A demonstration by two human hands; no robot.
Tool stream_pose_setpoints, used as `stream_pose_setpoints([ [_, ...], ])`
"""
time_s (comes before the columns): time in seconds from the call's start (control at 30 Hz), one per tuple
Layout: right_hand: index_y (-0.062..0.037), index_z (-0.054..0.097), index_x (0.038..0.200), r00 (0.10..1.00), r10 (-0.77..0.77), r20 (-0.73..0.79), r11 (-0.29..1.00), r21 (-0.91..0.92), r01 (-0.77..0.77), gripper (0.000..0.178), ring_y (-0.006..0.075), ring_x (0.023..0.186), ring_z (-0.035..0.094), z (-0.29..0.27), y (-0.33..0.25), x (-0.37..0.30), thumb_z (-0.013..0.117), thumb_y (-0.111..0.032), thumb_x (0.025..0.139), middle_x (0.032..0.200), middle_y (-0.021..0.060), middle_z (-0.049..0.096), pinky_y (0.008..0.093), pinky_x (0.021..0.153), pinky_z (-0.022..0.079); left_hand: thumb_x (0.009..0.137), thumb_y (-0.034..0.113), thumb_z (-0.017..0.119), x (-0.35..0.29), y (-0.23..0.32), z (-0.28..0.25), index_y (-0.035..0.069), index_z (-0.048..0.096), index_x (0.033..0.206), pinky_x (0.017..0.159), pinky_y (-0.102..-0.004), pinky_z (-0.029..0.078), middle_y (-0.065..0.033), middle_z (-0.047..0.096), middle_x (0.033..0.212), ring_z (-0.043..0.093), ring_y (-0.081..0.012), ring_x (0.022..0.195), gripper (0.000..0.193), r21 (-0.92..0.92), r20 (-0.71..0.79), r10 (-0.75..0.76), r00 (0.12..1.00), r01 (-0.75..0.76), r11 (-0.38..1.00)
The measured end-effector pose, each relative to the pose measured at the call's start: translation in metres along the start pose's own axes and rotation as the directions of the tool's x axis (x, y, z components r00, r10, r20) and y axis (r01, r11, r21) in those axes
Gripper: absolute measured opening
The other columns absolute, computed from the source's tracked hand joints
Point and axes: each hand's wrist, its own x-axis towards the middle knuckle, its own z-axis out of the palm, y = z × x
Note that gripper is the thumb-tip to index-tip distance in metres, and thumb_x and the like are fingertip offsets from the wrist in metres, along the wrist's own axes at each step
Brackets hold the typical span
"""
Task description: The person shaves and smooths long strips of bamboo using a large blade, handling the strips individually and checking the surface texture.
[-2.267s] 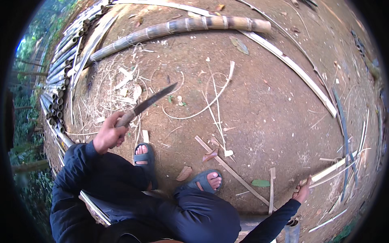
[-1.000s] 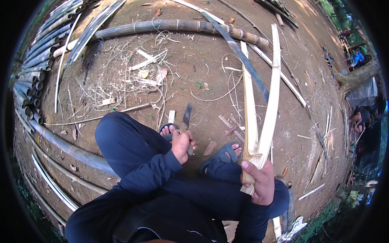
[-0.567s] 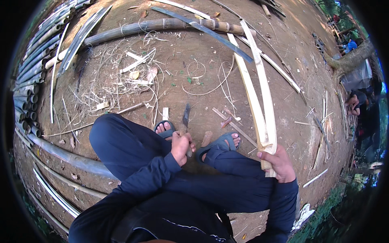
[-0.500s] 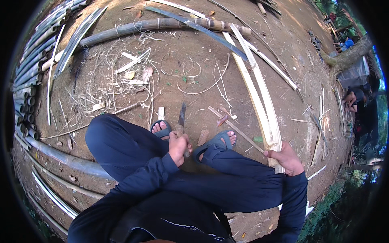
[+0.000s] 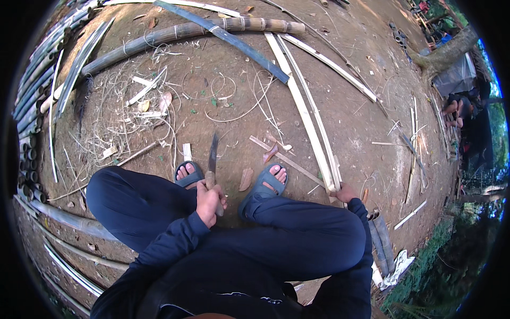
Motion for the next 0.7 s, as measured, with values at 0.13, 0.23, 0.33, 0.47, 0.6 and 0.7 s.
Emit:
stream_pose_setpoints([
  [0.13,0.0000,0.061,0.121,0.996,-0.063,0.059,0.913,-0.401,0.082,0.059,0.0401,0.102,0.065,-0.032,-0.032,0.051,0.078,-0.034,0.076,0.106,0.0262,0.068,0.0453,0.090,0.052,0.085,-0.003,0.048,0.001,-0.009,0.008,0.008,0.030,0.111,0.038,-0.0328,0.041,-0.0102,0.047,0.077,0.046,-0.0161,0.044,0.033,0.042,-0.040,0.015,0.999,-0.013,0.999],
  [0.23,-0.0007,0.062,0.112,0.951,-0.289,-0.111,0.855,-0.476,0.204,0.043,0.0432,0.100,0.064,-0.087,-0.138,0.078,0.074,-0.025,0.079,0.102,0.0280,0.066,0.0463,0.089,0.052,0.086,-0.003,0.048,-0.002,-0.010,0.015,0.007,0.029,0.114,0.037,-0.0304,0.039,-0.0087,0.047,0.072,0.045,-0.0139,0.044,0.035,0.143,-0.094,0.058,0.994,-0.044,0.989],
  [0.33,-0.0010,0.058,0.117,0.808,-0.555,-0.199,0.783,-0.452,0.426,0.040,0.0438,0.097,0.064,-0.114,-0.242,0.123,0.067,-0.023,0.086,0.103,0.0281,0.065,0.0498,0.085,0.052,0.088,-0.002,0.048,-0.001,-0.014,0.019,0.007,0.029,0.117,0.037,-0.0280,0.038,-0.0073,0.047,0.070,0.045,-0.0120,0.043,0.036,0.147,-0.083,0.093,0.992,-0.080,0.986],
  [0.47,0.0011,0.053,0.125,0.544,-0.778,-0.315,0.628,-0.421,0.655,0.047,0.0398,0.112,0.058,-0.096,-0.361,0.206,0.066,-0.025,0.088,0.118,0.0252,0.060,0.0467,0.098,0.046,0.088,-0.003,0.047,0.000,-0.016,0.027,0.008,0.028,0.120,0.037,-0.0278,0.039,-0.0080,0.048,0.074,0.047,-0.0120,0.044,0.039,0.159,-0.103,0.108,0.989,-0.091,0.983],
  [0.6,0.0043,0.031,0.145,0.627,-0.663,-0.410,0.747,-0.426,0.511,0.077,0.0405,0.124,0.049,-0.070,-0.410,0.278,0.069,-0.030,0.087,0.133,0.0257,0.050,0.0459,0.103,0.042,0.085,0.003,0.056,0.000,-0.016,0.025,0.003,0.031,0.123,0.049,-0.0330,0.048,-0.0115,0.055,0.075,0.057,-0.0173,0.053,0.046,0.226,-0.095,0.086,0.992,-0.063,0.972],
  [0.7,0.0043,0.040,0.135,0.715,-0.593,-0.371,0.788,-0.448,0.421,0.067,0.0389,0.123,0.050,-0.049,-0.429,0.279,0.070,-0.030,0.085,0.127,0.0250,0.054,0.0462,0.102,0.043,0.085,0.004,0.056,-0.003,-0.017,0.020,0.002,0.030,0.123,0.050,-0.0334,0.048,-0.0129,0.057,0.077,0.058,-0.0179,0.054,0.046,0.196,-0.109,0.087,0.990,-0.065,0.978],
])
